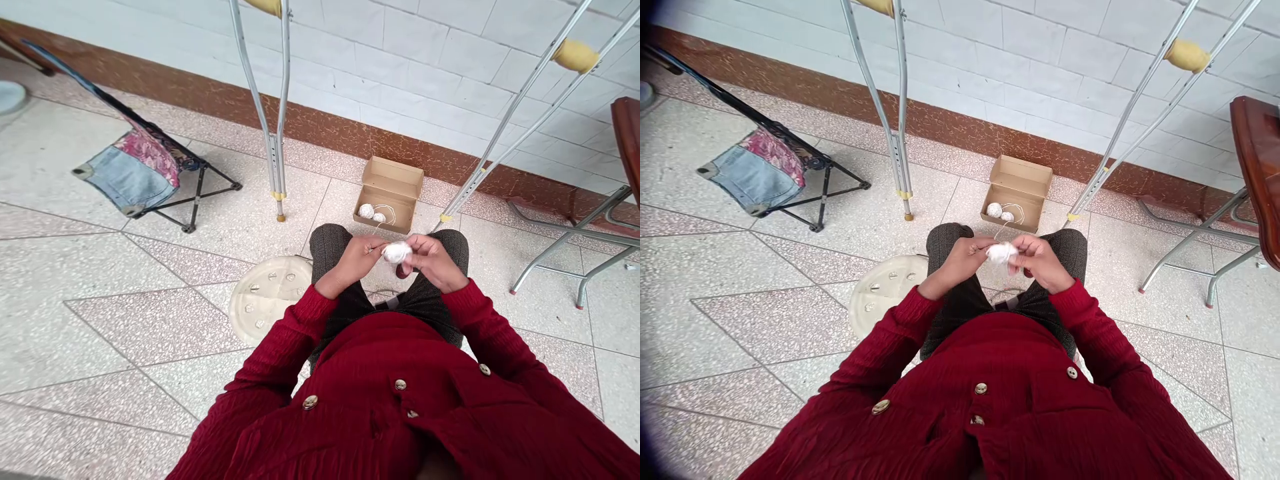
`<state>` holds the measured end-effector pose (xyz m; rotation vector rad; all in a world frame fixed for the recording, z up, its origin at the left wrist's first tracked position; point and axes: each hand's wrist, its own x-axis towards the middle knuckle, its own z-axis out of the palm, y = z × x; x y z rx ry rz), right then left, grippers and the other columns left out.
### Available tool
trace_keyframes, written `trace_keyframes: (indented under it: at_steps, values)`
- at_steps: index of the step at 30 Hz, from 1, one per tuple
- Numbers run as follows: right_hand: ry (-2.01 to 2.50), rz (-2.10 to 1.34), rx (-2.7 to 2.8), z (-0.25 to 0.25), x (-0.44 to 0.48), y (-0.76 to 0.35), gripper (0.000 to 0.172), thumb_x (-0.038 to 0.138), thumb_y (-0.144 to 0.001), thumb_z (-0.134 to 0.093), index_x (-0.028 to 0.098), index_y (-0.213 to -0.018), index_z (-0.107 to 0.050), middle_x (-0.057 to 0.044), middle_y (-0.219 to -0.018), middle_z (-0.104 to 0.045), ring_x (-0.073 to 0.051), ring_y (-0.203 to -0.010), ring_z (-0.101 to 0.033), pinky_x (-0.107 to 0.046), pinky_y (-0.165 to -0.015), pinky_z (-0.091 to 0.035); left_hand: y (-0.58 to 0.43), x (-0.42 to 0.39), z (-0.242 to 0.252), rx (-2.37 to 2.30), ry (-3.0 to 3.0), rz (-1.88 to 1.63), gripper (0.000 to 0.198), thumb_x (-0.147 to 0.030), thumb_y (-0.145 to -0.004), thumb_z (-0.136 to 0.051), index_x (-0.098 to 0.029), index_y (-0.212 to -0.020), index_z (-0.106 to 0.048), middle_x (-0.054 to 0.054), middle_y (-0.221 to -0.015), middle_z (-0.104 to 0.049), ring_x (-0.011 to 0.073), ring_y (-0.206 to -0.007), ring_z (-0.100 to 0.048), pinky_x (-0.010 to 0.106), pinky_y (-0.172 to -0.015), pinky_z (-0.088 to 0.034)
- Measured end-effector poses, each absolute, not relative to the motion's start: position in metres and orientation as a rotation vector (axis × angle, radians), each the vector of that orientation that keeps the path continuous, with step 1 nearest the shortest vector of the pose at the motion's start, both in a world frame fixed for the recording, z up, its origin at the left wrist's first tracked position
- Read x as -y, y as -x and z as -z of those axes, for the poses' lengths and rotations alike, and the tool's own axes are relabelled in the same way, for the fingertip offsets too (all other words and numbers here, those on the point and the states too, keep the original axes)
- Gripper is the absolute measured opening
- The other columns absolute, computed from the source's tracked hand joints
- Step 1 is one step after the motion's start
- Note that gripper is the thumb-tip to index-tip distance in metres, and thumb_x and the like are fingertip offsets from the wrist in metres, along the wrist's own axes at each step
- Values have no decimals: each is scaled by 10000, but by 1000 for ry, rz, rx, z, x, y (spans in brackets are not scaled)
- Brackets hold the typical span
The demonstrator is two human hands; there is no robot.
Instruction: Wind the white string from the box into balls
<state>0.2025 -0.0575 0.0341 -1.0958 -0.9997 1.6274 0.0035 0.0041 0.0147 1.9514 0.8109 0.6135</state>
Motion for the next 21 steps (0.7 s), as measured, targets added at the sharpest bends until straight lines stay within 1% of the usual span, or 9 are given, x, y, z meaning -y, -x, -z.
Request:
trace_keyframes:
  at_steps: [1,3,6,7,9,12,14,17,21]
  values:
    - [1116,-1531,943,-39,51,-206,345,402,-705,-854,202,-884,-638,3,-767,-697,-111,-556,-598,-261,-557,-502,-8,1,-12,-808,-1910,-585,391,-344,-995,-465,-157,-715,-663,13,-729,-676,138,-707,-601,247,-706,-444]
    - [1200,-1307,889,-39,35,-216,364,413,-693,-853,213,-906,-635,3,-794,-700,-114,-575,-605,-257,-560,-504,-16,11,-9,-774,-1882,-503,392,-327,-990,-465,-157,-689,-651,1,-699,-670,129,-683,-596,237,-697,-431]
    - [1416,-1045,985,-20,24,-226,362,412,-679,-844,208,-874,-617,18,-733,-673,-117,-548,-611,-238,-512,-469,-16,18,-8,-759,-1974,-455,383,-304,-989,-473,-164,-674,-641,3,-694,-663,138,-703,-600,247,-723,-431]
    - [1488,-1046,1063,-11,26,-226,344,407,-683,-838,202,-849,-616,21,-705,-660,-115,-526,-604,-234,-495,-453,-13,17,-9,-781,-2028,-473,377,-304,-990,-479,-168,-678,-641,8,-700,-659,147,-719,-601,256,-738,-435]
    - [1540,-1203,1231,3,36,-221,315,389,-695,-833,194,-815,-616,27,-666,-641,-106,-491,-590,-226,-478,-433,-7,10,-10,-827,-2135,-528,361,-308,-988,-495,-176,-686,-644,19,-706,-654,166,-756,-606,283,-797,-449]
    - [1316,-1723,1300,9,57,-205,374,404,-672,-860,192,-813,-586,41,-641,-633,-128,-491,-627,-230,-473,-452,1,-2,-7,-817,-2205,-580,323,-310,-979,-518,-182,-715,-653,27,-742,-675,180,-804,-617,323,-904,-453]
    - [1159,-1859,1209,0,65,-198,379,416,-702,-849,179,-867,-604,29,-659,-661,-132,-529,-653,-238,-517,-486,1,-7,-1,-795,-2139,-593,333,-318,-984,-499,-175,-729,-659,25,-759,-683,171,-785,-616,300,-842,-464]
    - [1176,-1695,1020,-22,65,-199,358,389,-728,-845,158,-916,-646,3,-700,-699,-110,-551,-647,-227,-548,-488,-3,-5,8,-850,-1960,-614,365,-310,-992,-456,-157,-735,-665,14,-734,-673,146,-712,-606,248,-690,-438]
    - [1301,-1460,892,-38,45,-208,354,380,-700,-850,166,-904,-655,-4,-718,-710,-119,-573,-659,-234,-551,-493,-8,8,13,-832,-1866,-538,389,-306,-986,-468,-150,-670,-634,0,-682,-663,126,-671,-600,238,-701,-429]
